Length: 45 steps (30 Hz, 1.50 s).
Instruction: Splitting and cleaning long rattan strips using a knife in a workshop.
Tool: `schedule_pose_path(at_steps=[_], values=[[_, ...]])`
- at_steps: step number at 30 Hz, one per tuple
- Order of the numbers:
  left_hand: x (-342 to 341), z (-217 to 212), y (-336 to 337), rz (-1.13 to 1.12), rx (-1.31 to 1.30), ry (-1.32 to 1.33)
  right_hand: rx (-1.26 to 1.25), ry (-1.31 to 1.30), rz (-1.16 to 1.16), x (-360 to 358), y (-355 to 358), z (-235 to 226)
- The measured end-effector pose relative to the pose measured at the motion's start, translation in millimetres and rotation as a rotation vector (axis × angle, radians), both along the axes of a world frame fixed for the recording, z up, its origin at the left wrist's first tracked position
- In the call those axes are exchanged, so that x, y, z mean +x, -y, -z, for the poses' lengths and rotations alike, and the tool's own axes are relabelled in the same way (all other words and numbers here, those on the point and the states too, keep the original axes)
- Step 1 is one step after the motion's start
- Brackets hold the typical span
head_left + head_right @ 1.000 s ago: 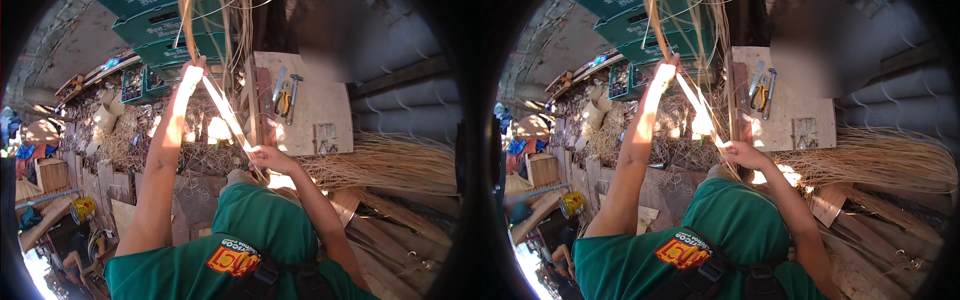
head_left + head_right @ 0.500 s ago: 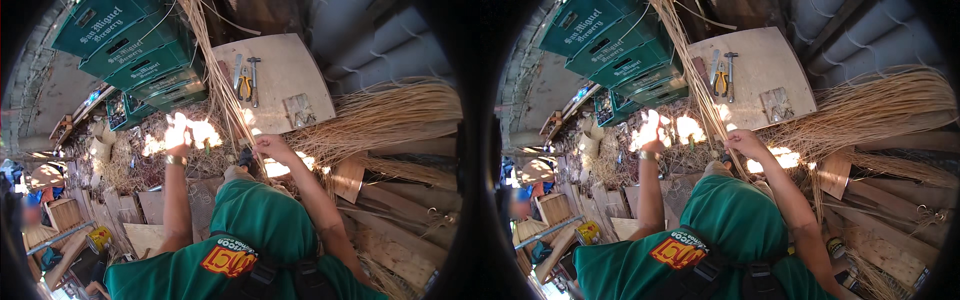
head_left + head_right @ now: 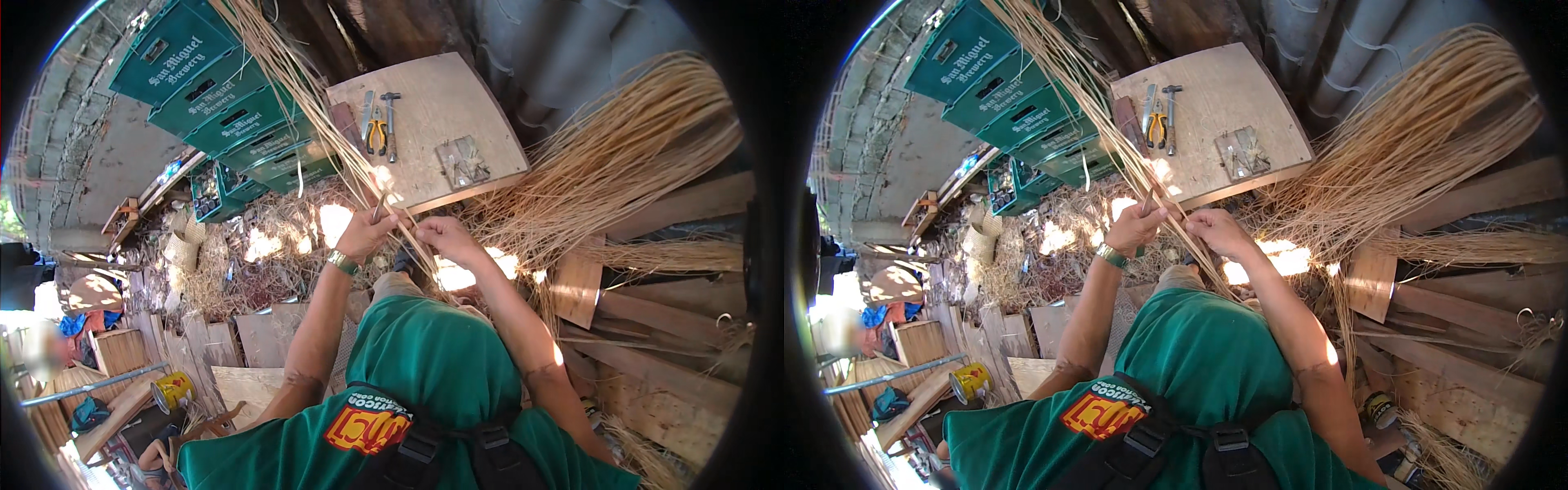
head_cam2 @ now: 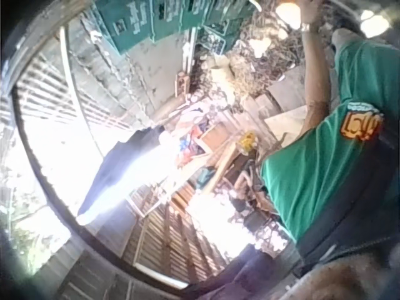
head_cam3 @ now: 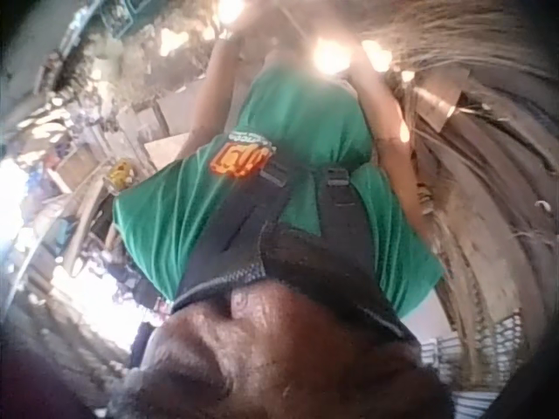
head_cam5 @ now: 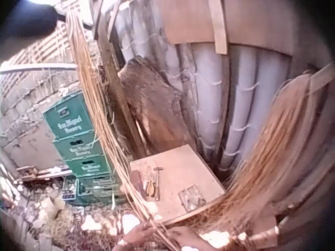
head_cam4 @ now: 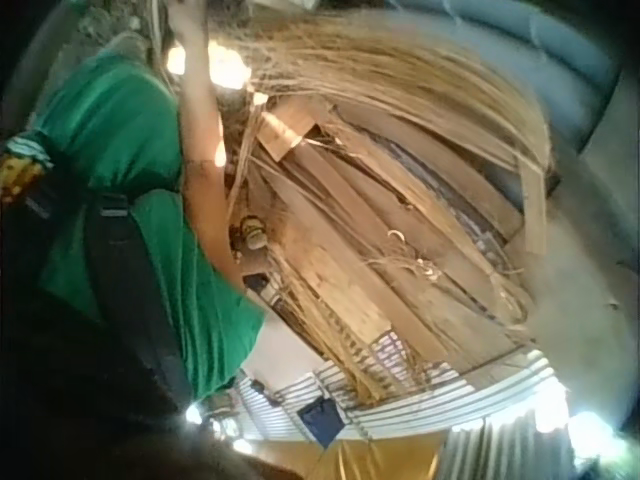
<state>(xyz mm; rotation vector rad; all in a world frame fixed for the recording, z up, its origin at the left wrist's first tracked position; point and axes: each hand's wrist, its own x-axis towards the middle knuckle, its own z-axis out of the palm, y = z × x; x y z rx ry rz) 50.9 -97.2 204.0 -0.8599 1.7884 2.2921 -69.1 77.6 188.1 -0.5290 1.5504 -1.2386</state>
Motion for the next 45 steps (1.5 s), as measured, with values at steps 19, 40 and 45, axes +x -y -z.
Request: schedule_pose_path(at_steps=[19,40,45], values=[[-26,16,-9,-0.059,-0.251,0.008,0.0,-0.865,0.426,15,-29,7],[-44,23,17,-0.025,-0.078,0.017,-0.045,-0.036,0.124,11,-27,18],[-42,34,12,-0.055,0.036,0.001,-0.056,-0.026,0.115,12,-26,24]])
